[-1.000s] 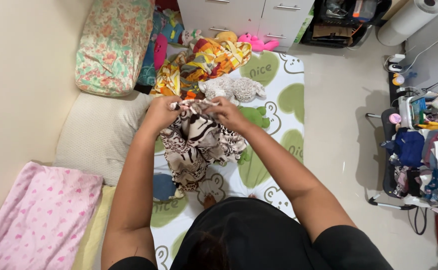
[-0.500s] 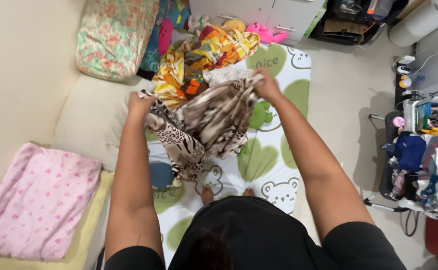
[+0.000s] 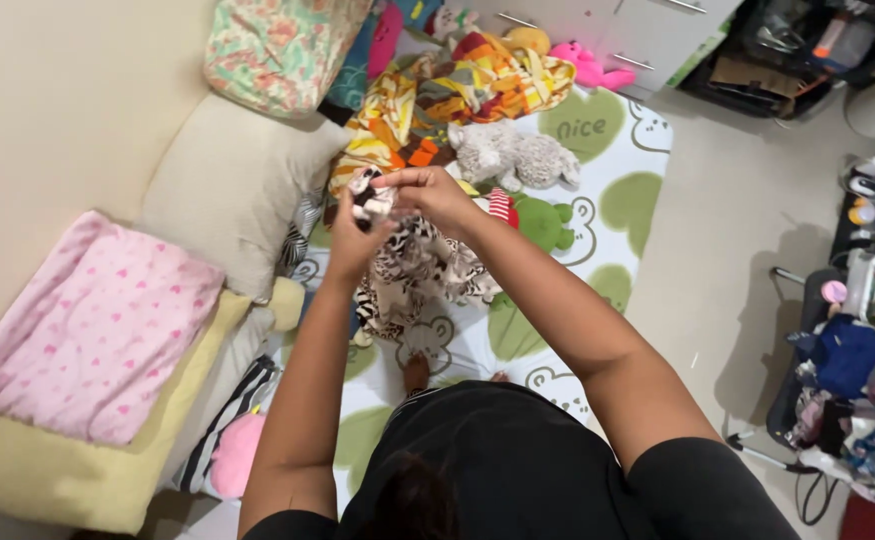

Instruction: Folding blankets and arranging stuffed animals on a bed.

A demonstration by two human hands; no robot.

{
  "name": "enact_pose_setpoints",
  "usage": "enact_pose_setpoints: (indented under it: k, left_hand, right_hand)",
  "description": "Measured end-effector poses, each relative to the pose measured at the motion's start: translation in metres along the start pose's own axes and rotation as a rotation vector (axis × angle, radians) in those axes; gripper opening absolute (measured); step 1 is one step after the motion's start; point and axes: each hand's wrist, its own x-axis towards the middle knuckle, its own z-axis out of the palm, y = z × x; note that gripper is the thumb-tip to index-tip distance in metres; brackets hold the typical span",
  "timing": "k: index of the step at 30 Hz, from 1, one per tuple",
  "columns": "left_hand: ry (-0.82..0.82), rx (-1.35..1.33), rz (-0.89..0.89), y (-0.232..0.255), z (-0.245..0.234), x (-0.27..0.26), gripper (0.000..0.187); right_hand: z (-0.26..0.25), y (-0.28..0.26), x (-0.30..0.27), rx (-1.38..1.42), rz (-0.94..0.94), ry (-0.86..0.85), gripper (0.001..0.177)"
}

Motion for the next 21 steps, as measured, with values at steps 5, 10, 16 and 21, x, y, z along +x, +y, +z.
enact_pose_setpoints:
  k: [5, 10, 16, 21]
  left_hand:
    - [-0.057, 0.158, 0.239, -0.022, -0.027, 0.007, 0.053]
    - [-0.253, 0.145, 0.026, 0.068, -0.023, 0.016, 0.039]
    - [-0.596, 0.091, 0.141, 0.15, -0.02, 0.055, 0.026]
    - [-0.128, 0.345, 0.536, 0.246, -0.022, 0.079, 0.017]
  right_hand:
    - [0.002, -0.022, 0.01, -0.26, 0.035, 0.005, 0.04]
    - [0.012, -0.049, 0.016, -0.797, -0.333, 0.035, 0.041]
    - [-0.029, 0.003, 0.037, -1.403, -0.256, -0.273, 0.079]
    - [-0.067, -0.071, 0.019, -1.073, -0.289, 0.454, 0.04]
